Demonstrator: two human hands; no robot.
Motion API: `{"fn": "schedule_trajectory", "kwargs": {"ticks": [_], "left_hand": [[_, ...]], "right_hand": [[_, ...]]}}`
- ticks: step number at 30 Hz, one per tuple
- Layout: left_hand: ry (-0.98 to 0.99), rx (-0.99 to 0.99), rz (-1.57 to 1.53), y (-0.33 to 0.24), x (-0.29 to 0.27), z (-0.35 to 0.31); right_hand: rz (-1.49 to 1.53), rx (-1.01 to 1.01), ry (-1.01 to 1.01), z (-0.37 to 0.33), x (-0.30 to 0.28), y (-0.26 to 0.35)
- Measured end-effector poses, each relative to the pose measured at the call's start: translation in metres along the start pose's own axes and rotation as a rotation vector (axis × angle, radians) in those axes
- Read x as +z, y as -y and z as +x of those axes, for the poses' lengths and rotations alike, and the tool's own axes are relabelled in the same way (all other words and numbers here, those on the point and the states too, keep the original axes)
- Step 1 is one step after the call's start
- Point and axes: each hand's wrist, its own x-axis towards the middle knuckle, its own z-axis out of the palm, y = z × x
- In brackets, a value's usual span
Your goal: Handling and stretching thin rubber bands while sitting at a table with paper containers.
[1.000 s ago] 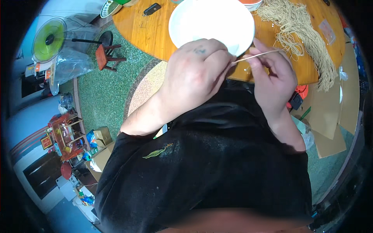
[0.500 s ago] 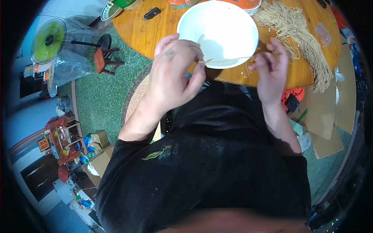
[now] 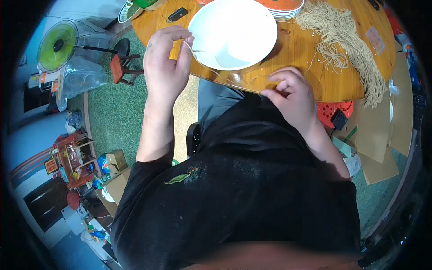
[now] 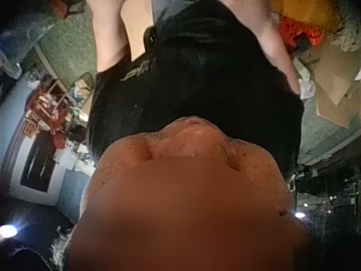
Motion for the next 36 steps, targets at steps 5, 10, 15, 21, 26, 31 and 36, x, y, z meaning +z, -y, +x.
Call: {"fn": "schedule_trajectory", "kwargs": {"ticks": [5, 10, 15, 21, 26, 31, 36], "left_hand": [[-0.091, -0.204, -0.133, 0.015, 0.000, -0.008], [-0.190, -0.522, -0.496, -0.013, -0.007, 0.002], [-0.112, -0.670, -0.888, -0.048, -0.033, 0.002], [0.015, -0.608, -1.157, -0.066, -0.030, -0.008], [-0.030, -0.577, -1.094, -0.081, -0.019, -0.008], [-0.074, -0.561, -0.978, -0.082, -0.010, -0.007], [-0.090, -0.529, -1.007, -0.077, -0.011, -0.004]], "right_hand": [[-0.210, -0.082, -0.034, 0.010, -0.002, 0.023], [-0.241, -0.231, -0.015, 0.021, 0.016, 0.022], [-0.367, -0.156, 0.084, 0.033, 0.029, 0.017], [-0.211, -0.058, 0.187, 0.031, 0.029, 0.037], [0.276, -0.226, 0.036, 0.023, 0.022, 0.048], [1.172, 0.126, 0.443, 0.013, -0.001, 0.054], [0.792, 0.455, -0.181, 0.003, -0.006, 0.016]]}}
